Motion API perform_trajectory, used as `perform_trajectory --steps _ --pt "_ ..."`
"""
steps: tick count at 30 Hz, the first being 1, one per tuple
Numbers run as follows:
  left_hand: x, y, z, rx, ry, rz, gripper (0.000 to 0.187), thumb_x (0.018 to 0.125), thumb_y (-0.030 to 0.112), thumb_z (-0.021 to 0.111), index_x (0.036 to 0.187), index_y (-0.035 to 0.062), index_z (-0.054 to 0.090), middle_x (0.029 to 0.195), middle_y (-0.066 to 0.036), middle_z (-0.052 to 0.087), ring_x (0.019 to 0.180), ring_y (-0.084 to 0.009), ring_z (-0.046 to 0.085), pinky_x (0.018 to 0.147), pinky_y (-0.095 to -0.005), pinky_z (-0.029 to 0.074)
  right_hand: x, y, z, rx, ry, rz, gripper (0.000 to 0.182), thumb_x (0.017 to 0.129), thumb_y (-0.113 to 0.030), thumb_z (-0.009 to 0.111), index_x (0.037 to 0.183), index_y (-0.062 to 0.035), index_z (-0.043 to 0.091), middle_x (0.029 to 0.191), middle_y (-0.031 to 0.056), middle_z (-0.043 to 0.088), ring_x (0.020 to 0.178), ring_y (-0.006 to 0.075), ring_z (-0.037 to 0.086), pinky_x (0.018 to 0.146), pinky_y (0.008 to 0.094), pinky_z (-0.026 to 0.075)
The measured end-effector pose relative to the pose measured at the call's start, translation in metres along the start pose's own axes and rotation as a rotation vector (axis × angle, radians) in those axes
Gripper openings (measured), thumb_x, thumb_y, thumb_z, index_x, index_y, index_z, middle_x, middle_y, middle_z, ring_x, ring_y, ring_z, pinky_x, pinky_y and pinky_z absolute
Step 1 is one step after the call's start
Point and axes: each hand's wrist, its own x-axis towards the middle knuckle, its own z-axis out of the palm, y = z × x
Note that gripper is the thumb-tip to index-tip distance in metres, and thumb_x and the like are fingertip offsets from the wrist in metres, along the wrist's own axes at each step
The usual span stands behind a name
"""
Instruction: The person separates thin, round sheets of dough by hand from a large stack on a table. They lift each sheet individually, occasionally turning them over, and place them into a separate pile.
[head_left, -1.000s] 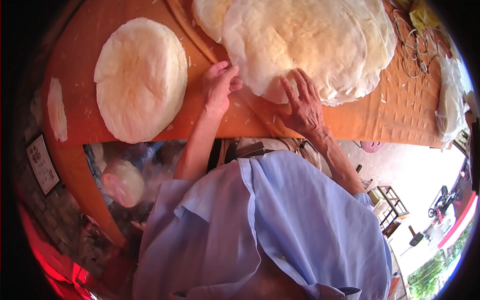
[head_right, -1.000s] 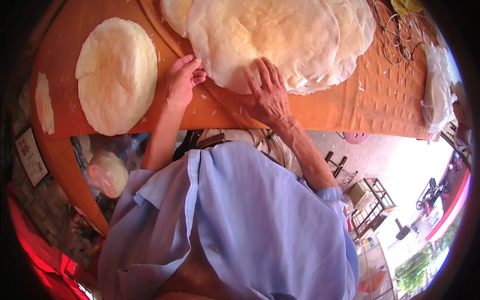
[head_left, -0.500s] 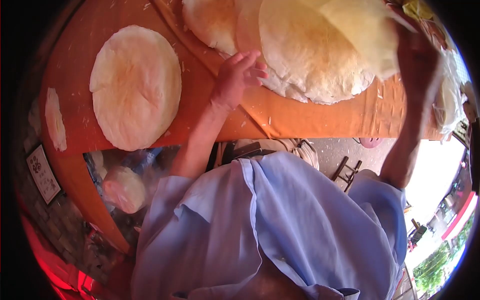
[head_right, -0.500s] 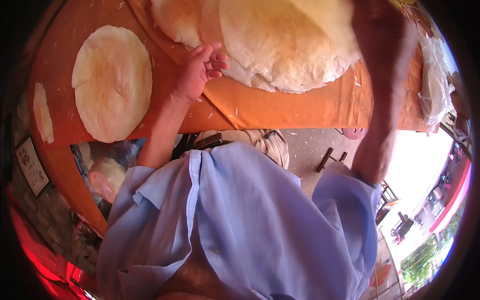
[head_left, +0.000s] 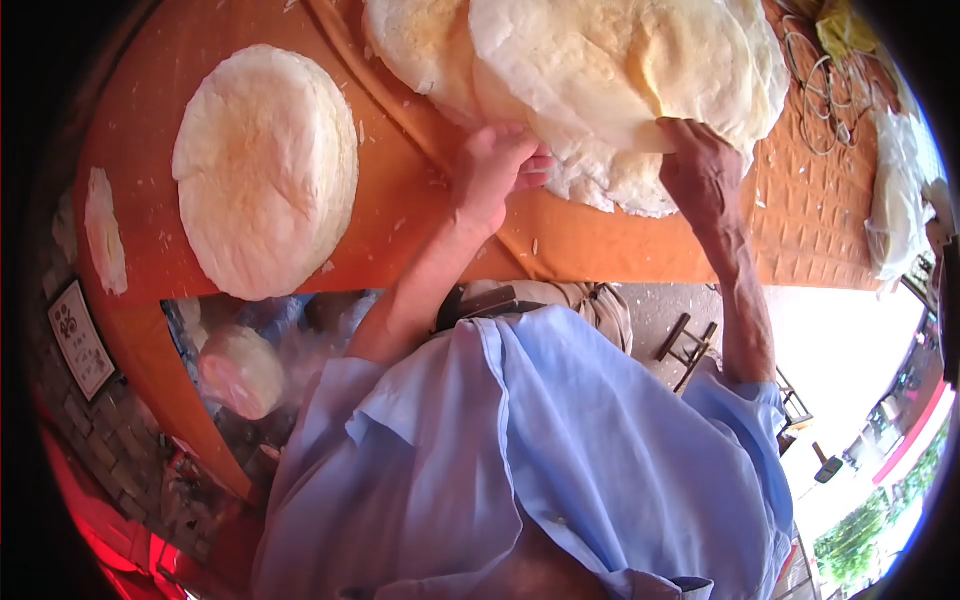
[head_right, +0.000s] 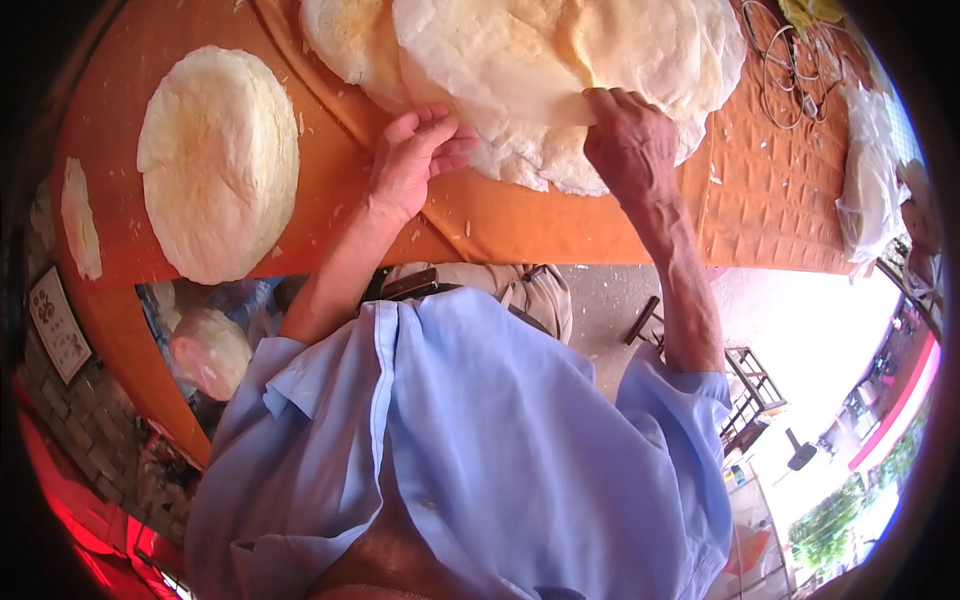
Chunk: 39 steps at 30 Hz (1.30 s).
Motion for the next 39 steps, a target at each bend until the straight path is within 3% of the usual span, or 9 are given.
perform_trajectory --steps 9,12,19,22,23,25,29,35,39 --pt "-0.001 -0.012 0.015 0.025 0.094 0.147 0.041 0.089 0.01 0.063 0.121 -0.0046 0.041 0.101 -0.015 0.063 0.088 -0.024 0.068 0.073 -0.0353 0.057 0.002 -0.016 0.034 -0.016 0.06 -0.232 0.032 0.077 -0.007 0.06 0.109 -0.0099 0.064 0.104 0.0105 0.065 0.099 0.0286 0.062 0.083 0.041 0.051" --pt "-0.004 -0.017 0.011 0.053 0.141 0.102 0.039 0.09 0.011 0.062 0.12 -0.0045 0.043 0.103 -0.016 0.064 0.088 -0.0244 0.068 0.074 -0.0355 0.057 0.027 0.017 0.028 -0.049 0.102 -0.269 0.021 0.079 -0.008 0.06 0.099 -0.0134 0.065 0.089 0.0053 0.066 0.079 0.023 0.065 0.067 0.0383 0.053" --pt "-0.005 -0.02 0.007 -0.051 -0.045 -0.001 0.029 0.091 0.013 0.061 0.113 -0.0023 0.051 0.107 -0.017 0.065 0.093 -0.0262 0.067 0.083 -0.037 0.055 0.037 -0.004 -0.134 -0.318 0.342 -0.172 0.035 0.077 0.002 0.061 0.106 -0.0151 0.068 0.103 0.0053 0.07 0.087 0.0218 0.068 0.075 0.0322 0.057" --pt "-0.005 -0.023 0.009 -0.158 -0.059 -0.044 0.026 0.091 0.011 0.061 0.112 -0.0011 0.052 0.107 -0.017 0.065 0.098 -0.0276 0.066 0.088 -0.0388 0.054 0.009 -0.006 -0.081 -0.27 0.076 -0.188 0.037 0.074 0.009 0.057 0.105 -0.0092 0.068 0.098 0.009 0.071 0.091 0.0236 0.068 0.077 0.0333 0.057" --pt "-0.003 -0.027 0.007 -0.189 -0.067 -0.053 0.025 0.091 0.01 0.061 0.112 -0.0007 0.052 0.106 -0.018 0.065 0.099 -0.028 0.066 0.089 -0.0392 0.054 -0.004 0.006 -0.042 -0.184 0.104 -0.228 0.02 0.078 0.006 0.057 0.092 -0.0067 0.064 0.082 0.0073 0.066 0.069 0.0219 0.063 0.063 0.0339 0.053" --pt "-0.004 -0.03 0.007 -0.247 -0.09 -0.069 0.023 0.091 0.008 0.06 0.111 -0.0002 0.053 0.106 -0.018 0.065 0.1 -0.0289 0.065 0.09 -0.0396 0.053 -0.028 0.022 0.011 -0.205 -0.098 -0.137 0.02 0.074 0.003 0.06 0.091 -0.0061 0.063 0.085 0.0086 0.065 0.078 0.0236 0.064 0.072 0.0378 0.053" --pt "-0.009 -0.032 0.011 -0.376 -0.131 -0.09 0.019 0.09 0.004 0.058 0.108 0.0007 0.052 0.105 -0.017 0.065 0.1 -0.0298 0.065 0.092 -0.0391 0.053 -0.025 0.019 -0.005 -0.125 0.051 -0.175 0.019 0.073 0.002 0.061 0.09 -0.0064 0.064 0.083 0.0082 0.063 0.079 0.026 0.064 0.075 0.0407 0.052" --pt "-0.006 -0.037 0.019 -0.515 -0.184 -0.098 0.013 0.091 0.004 0.059 0.103 0.0024 0.054 0.099 -0.014 0.065 0.101 -0.029 0.065 0.089 -0.0364 0.054 0.027 0.031 -0.116 -0.198 0.237 -0.033 0.048 0.071 0.007 0.057 0.112 -0.015 0.067 0.095 0.0073 0.068 0.085 0.0269 0.065 0.076 0.0359 0.054" --pt "0.003 -0.042 0.019 -0.46 -0.244 -0.12 0.007 0.092 0.006 0.061 0.097 0.005 0.055 0.095 -0.01 0.064 0.096 -0.0278 0.067 0.086 -0.0351 0.055 0.001 0.006 -0.112 -0.312 0.344 -0.291 0.055 0.065 0.012 0.059 0.113 -0.0145 0.067 0.095 0.005 0.069 0.089 0.0214 0.066 0.083 0.0323 0.055"
